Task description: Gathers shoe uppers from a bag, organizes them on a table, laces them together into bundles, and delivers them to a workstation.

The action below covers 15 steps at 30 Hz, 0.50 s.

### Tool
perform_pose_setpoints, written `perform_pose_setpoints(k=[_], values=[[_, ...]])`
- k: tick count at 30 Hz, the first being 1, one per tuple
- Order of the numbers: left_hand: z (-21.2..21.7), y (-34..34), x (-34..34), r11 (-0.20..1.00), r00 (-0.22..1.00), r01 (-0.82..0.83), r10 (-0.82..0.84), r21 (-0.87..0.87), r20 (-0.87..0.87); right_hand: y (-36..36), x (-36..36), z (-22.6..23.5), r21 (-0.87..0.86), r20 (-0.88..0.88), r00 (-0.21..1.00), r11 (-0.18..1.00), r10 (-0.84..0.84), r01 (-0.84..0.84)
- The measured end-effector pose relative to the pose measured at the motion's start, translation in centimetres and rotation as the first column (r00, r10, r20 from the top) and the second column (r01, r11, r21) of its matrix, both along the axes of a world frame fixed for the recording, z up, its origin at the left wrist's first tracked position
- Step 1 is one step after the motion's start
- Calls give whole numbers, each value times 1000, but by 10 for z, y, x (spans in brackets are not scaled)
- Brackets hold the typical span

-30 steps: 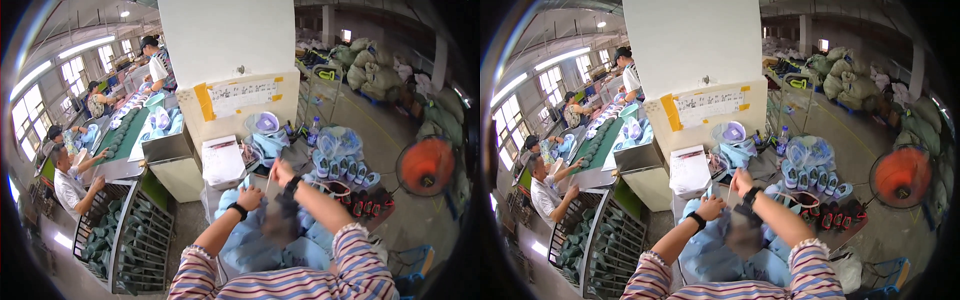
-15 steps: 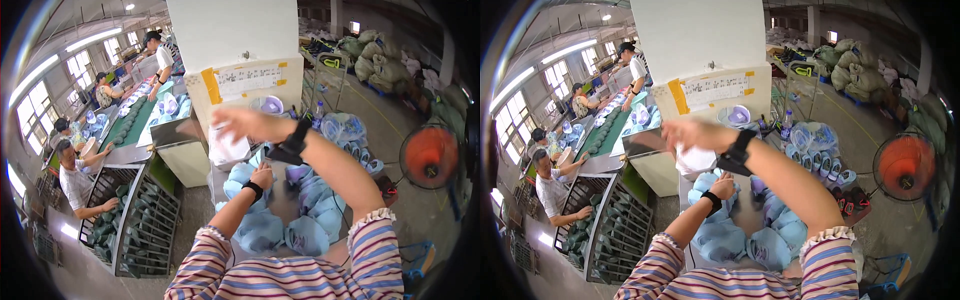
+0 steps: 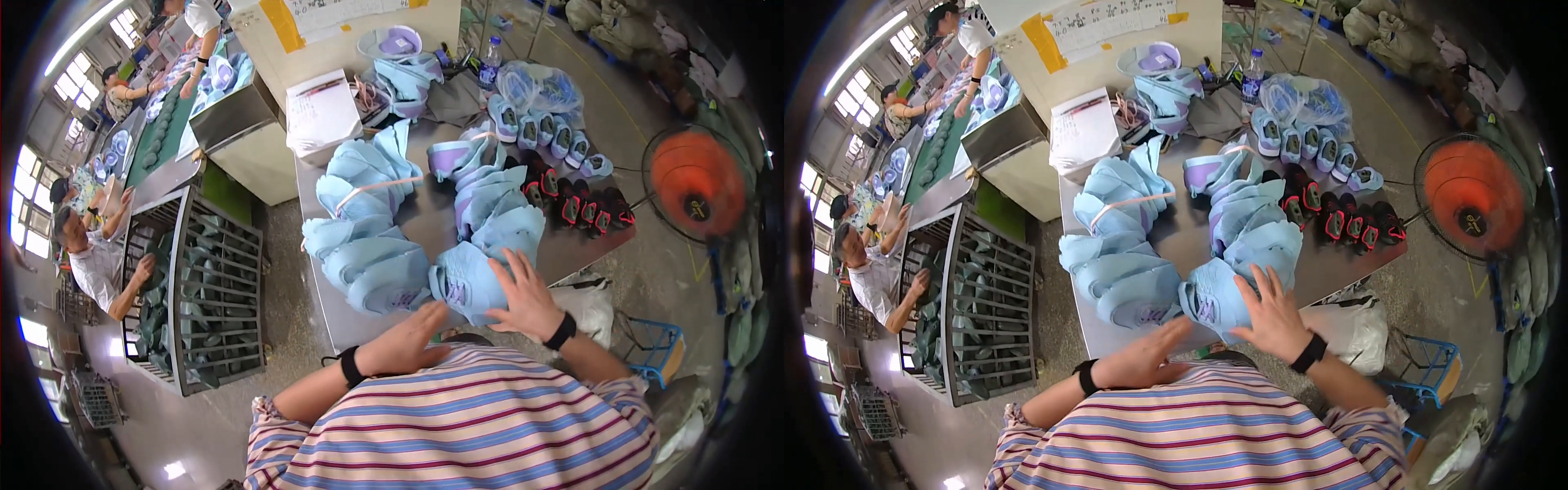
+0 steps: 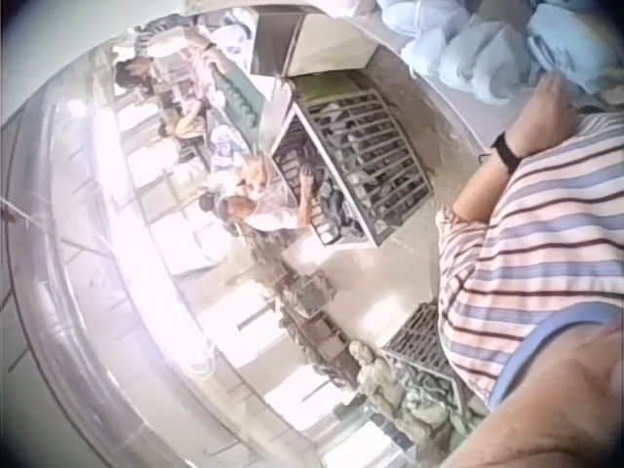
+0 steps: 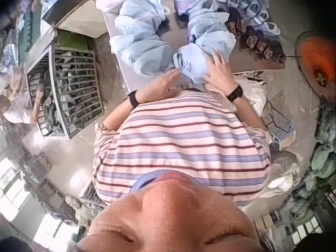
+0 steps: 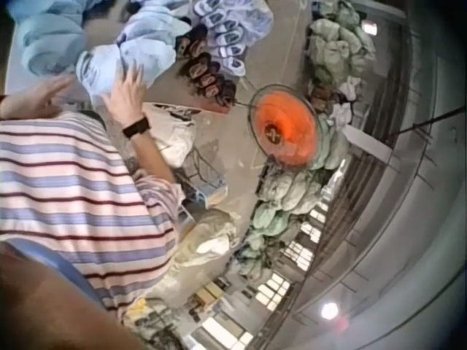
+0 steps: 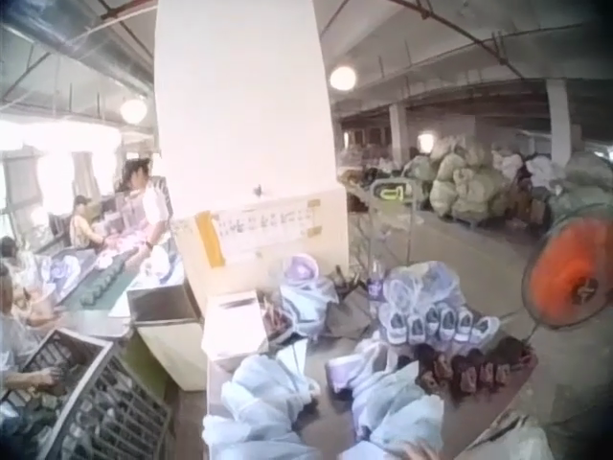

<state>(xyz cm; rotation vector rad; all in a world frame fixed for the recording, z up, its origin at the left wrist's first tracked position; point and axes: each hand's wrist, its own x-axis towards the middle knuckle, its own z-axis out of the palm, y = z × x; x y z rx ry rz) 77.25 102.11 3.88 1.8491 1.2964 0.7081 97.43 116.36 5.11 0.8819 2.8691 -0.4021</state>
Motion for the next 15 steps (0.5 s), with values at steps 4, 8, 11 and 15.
perform_pose_setpoints(k=[4, 8, 11, 15], values=[[-59, 32, 25, 973, 978, -192, 200, 126, -55, -36, -5, -46, -104, -330, 915, 972, -233, 210], [-111, 50, 27, 902, 909, -371, 401, 222, -109, -11, 18, -80, -64, -538, 821, 981, -189, 183], [-112, 44, 16, 928, 928, -352, 363, 121, -89, 1, 36, -66, -12, -526, 832, 980, -175, 198], [-112, 39, 11, 979, 868, -159, 200, 127, -454, 23, 44, -67, 27, -513, 828, 960, -226, 279]])
